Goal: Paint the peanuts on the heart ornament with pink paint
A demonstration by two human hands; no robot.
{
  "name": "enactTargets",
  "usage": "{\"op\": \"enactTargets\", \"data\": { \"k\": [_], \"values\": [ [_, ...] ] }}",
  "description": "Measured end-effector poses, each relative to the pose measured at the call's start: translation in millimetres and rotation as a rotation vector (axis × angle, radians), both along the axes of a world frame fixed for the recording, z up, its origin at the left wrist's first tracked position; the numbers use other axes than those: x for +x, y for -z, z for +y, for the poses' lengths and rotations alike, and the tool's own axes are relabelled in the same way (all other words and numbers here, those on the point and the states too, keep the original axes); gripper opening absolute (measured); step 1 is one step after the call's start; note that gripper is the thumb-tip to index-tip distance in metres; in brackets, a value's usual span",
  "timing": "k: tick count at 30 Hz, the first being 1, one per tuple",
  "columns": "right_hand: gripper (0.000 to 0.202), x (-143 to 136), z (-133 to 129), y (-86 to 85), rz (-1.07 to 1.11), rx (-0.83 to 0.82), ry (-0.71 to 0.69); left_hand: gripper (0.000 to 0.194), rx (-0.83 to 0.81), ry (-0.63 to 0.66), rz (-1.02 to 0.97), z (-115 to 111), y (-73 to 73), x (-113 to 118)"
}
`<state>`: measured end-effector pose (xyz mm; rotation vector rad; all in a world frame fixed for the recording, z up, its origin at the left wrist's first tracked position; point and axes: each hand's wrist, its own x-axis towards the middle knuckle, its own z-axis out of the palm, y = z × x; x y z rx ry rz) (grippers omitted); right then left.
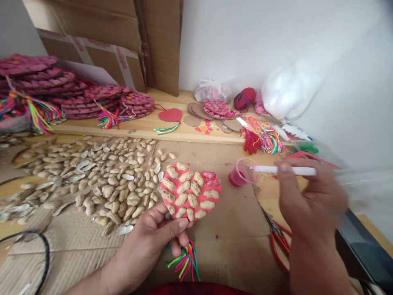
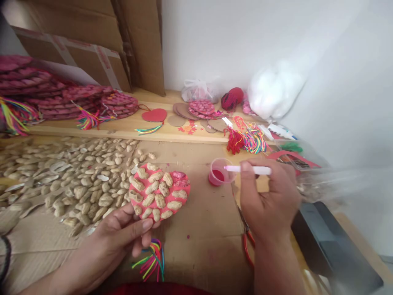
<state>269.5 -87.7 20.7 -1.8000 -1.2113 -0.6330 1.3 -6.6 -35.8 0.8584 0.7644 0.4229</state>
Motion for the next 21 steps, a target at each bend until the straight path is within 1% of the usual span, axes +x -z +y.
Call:
{"op": "enactTargets", "data": {
  "k": [3, 6, 10, 17, 21],
  "values": [
    [0.011, 10.2, 2.9, 4.8, -0.099, -0.145, 0.057, 0.017, 0.04, 0.027, 0.047, -1.1, 0.9, -2.2],
    [0.014, 9.5, 7.4, 8.5, -0.1, -0.243, 0.048, 0.02, 0.037, 0.038, 0.064, -1.5, 0.1, -2.2],
    [0.015, 6.7, 11.1, 11.9, -0.1, -0.261, 0.053, 0.025, 0.001, 0.016, 0.074, -2.2, -0.4, -1.7],
    [0.018, 10.3, 12.3, 16.5, -0.084, -0.323, 0.048, 0.024, -0.034, 0.006, 0.067, -3.4, 0.5, -2.1],
    [0.018, 9.2, 13.1, 16.6, -0.077, -0.318, 0.041, 0.024, -0.016, 0.015, 0.061, -2.6, -1.8, 0.3]
  ]
}}
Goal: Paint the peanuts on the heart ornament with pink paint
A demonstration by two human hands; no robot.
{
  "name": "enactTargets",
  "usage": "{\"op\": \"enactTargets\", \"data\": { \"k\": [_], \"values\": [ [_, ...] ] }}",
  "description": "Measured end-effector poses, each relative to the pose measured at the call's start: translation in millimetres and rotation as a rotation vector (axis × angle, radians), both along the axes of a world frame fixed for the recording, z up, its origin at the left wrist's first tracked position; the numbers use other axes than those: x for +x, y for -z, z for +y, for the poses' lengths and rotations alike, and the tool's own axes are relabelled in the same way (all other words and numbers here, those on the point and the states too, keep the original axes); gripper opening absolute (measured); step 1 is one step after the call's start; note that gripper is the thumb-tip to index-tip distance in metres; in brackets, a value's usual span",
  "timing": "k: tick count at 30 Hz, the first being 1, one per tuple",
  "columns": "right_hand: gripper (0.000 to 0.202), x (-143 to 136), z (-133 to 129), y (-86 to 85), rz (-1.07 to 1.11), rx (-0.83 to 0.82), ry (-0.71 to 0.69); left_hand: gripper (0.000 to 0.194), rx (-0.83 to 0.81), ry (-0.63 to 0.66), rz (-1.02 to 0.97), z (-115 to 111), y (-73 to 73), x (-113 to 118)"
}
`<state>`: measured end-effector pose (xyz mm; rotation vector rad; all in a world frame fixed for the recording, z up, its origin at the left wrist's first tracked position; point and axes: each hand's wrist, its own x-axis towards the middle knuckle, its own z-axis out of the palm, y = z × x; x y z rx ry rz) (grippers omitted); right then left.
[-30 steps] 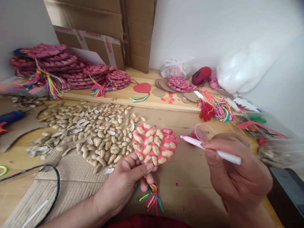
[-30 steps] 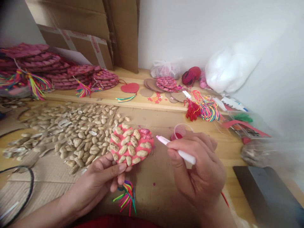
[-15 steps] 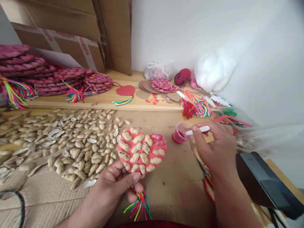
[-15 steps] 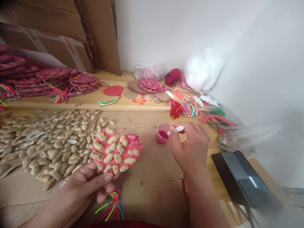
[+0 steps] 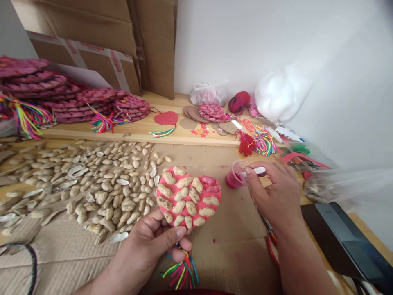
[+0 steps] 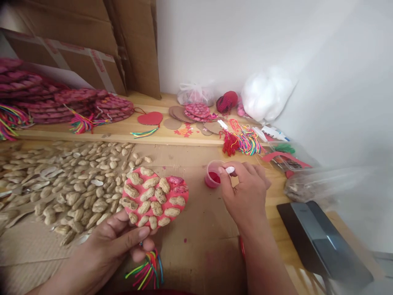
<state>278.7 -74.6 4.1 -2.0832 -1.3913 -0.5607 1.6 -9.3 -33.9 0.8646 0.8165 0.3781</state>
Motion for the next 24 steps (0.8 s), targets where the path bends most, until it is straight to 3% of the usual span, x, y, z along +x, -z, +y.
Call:
{"op": "enactTargets", "data": {
  "k": [17, 24],
  "values": [
    [0.015, -0.4, -1.3, -1.3, -0.025, -0.016, -0.018, 0.024, -0.021, -0.005, -0.031, 0.4, -2.9, 2.9],
    [0.009, -5.3, -11.5, -13.4, -0.013, 0.262, -0.002, 0.021, -0.074, -0.02, -0.086, 0.7, -2.9, 1.8]
  ]
}}
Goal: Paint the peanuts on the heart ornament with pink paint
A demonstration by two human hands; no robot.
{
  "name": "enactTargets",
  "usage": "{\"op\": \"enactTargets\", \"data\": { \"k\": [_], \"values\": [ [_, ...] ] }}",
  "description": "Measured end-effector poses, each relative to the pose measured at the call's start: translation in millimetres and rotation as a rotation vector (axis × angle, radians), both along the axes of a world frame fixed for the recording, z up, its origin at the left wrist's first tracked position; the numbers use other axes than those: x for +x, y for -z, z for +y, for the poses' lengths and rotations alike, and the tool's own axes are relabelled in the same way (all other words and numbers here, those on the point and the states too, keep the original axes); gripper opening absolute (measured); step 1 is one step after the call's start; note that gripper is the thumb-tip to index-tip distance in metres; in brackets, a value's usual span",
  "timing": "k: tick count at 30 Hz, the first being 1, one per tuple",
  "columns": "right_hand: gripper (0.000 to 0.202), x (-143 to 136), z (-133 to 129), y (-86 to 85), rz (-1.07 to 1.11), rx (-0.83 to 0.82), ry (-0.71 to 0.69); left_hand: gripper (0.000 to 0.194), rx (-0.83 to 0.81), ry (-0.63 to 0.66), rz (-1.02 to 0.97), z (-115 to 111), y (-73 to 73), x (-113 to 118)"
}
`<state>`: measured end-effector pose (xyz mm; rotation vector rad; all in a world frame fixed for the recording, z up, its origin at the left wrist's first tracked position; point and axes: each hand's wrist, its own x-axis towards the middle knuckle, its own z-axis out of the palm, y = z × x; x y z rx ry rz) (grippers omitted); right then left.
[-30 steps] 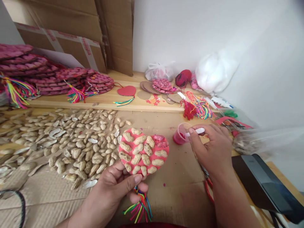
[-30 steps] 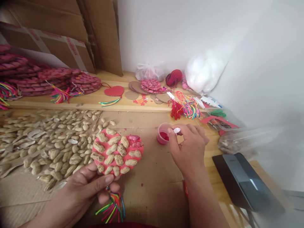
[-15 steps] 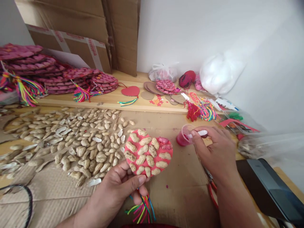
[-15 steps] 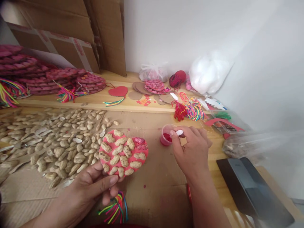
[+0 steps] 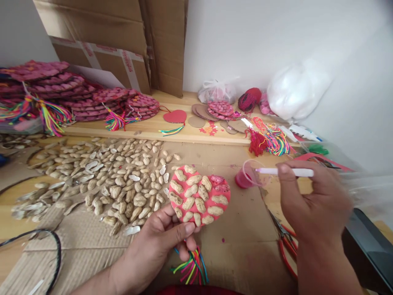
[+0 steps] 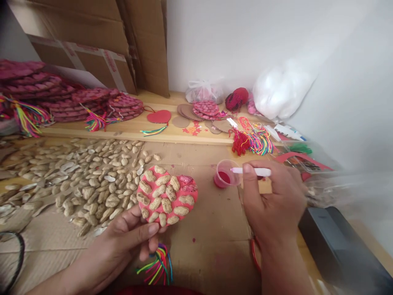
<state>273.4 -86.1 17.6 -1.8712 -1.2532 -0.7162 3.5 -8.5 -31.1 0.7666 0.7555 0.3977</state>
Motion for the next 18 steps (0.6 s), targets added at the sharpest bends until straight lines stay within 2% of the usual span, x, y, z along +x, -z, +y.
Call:
{"op": "enactTargets", "data": {
  "k": [3, 5, 9, 18],
  "values": [
    [0.007, -18.3, -2.5, -8.0, 0.261, 0.249, -0.112, 0.021, -0.03, -0.017, -0.02, 1.2, -0.3, 0.5],
    [0.004, -31.9, -3.1, -12.6, 0.462, 0.299, -0.259, 0.021, -0.048, -0.022, -0.035, 1.9, -0.7, 0.6],
    [0.008, -45.9, -3.6, -16.3, 0.572, 0.21, -0.486, 0.019, -0.056, -0.028, -0.062, 2.8, -0.8, 0.6],
    [0.015, -43.5, -0.6, -12.1, 0.536, 0.127, -0.603, 0.017, -0.043, -0.025, -0.076, 1.6, 1.9, -0.7]
  ]
}}
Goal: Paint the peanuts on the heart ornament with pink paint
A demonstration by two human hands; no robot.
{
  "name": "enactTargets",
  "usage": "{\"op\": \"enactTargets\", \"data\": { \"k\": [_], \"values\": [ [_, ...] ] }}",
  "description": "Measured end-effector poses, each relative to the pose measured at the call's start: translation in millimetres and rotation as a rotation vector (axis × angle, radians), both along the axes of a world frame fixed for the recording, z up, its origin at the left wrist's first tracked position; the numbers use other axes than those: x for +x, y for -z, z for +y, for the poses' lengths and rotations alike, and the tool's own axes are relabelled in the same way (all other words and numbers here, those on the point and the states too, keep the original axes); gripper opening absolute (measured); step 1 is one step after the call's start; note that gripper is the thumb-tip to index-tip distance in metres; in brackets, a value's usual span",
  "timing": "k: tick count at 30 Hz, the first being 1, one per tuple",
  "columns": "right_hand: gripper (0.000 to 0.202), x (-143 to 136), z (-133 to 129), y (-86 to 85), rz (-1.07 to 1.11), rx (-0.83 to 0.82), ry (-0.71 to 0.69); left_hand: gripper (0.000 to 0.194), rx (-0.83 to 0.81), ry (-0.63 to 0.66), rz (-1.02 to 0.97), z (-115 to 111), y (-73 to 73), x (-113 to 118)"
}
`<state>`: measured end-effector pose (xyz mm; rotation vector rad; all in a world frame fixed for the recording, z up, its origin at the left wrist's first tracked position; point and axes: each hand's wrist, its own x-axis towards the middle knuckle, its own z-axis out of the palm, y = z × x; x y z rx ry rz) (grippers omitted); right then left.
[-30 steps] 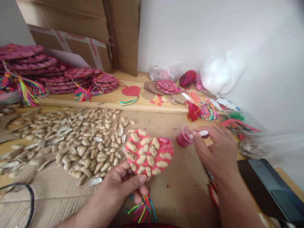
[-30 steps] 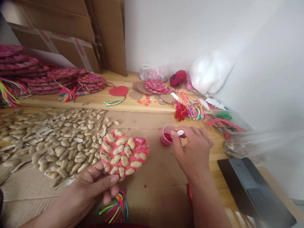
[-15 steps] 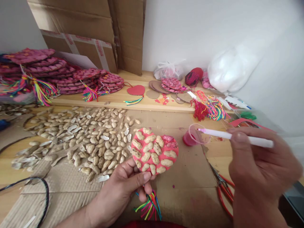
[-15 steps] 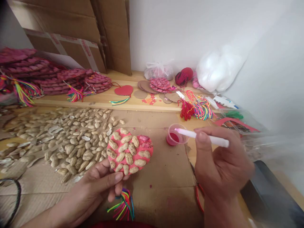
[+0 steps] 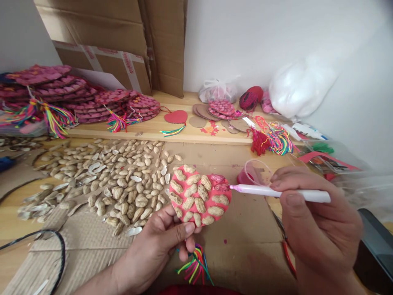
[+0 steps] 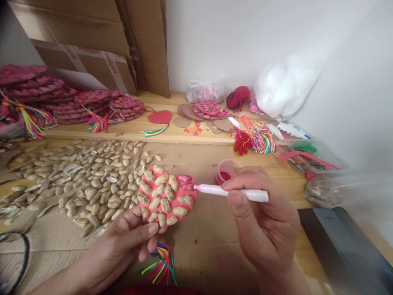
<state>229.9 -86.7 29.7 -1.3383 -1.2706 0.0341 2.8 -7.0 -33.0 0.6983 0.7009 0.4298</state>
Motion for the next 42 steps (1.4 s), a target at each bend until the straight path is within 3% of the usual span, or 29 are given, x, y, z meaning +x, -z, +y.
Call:
{"op": "enactTargets", "data": {
  "k": [42],
  "values": [
    [0.016, 1.9, -0.6, 0.3, -0.019, 0.055, -0.001, 0.02, 0.04, -0.01, 0.007, -0.2, 0.0, 0.0]
  ]
}}
